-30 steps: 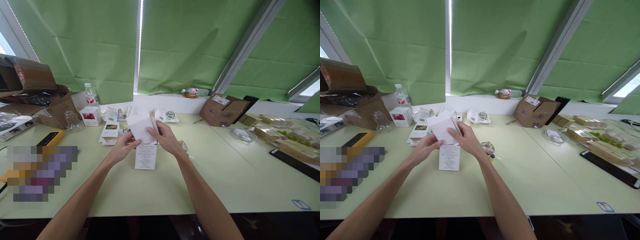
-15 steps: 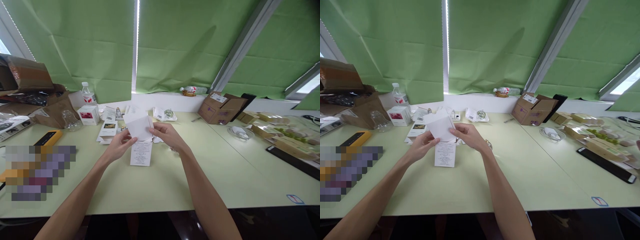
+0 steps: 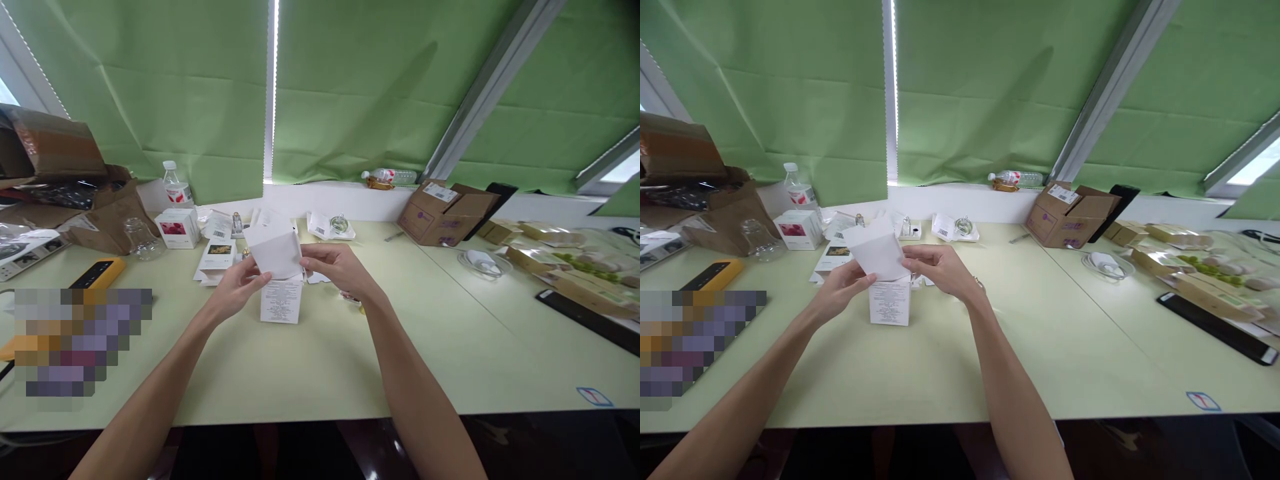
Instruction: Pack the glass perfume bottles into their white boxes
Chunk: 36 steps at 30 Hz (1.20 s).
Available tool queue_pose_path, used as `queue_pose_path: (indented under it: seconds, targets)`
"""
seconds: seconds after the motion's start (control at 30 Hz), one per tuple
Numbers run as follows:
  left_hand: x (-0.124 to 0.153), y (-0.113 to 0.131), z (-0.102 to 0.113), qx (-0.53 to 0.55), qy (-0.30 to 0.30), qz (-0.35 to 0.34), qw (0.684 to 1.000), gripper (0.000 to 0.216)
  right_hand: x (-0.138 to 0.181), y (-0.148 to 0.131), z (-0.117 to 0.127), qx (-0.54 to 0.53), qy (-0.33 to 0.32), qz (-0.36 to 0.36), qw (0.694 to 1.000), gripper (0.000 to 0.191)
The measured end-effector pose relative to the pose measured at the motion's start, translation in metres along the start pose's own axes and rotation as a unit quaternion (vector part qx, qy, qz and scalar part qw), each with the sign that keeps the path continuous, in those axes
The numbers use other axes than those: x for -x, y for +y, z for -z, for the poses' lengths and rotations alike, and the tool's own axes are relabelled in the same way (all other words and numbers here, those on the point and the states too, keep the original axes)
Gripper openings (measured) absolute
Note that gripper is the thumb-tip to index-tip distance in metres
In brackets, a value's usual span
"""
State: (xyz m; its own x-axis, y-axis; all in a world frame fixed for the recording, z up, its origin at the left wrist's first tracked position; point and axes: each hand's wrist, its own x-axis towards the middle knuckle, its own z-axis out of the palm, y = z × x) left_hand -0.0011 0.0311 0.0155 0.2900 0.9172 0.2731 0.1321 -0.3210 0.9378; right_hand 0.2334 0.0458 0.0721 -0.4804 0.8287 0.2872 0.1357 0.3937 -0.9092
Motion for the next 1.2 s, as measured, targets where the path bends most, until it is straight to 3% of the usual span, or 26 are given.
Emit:
queue_pose_path:
  seconds: [0.3,0.77,1.1,1.2]
  targets:
    - [0.001,0.002,0.001,0.073,-0.007,0.011,0.997,0.044,-0.003,0.009,-0.005,-0.04,0.001,-0.025,0.999,0.038]
    - [0.001,0.003,0.0,0.062,0.002,-0.003,0.998,0.048,-0.003,0.011,-0.002,0.016,0.008,0.003,1.0,0.029]
    - [0.0,0.002,0.003,0.06,0.012,0.013,0.998,0.035,-0.003,0.012,-0.001,0.049,0.023,-0.02,0.998,0.036]
    - [0.0,0.002,0.003,0.062,0.016,0.016,0.998,0.035,-0.003,0.012,-0.001,0.065,0.021,0.0,0.998,0.03]
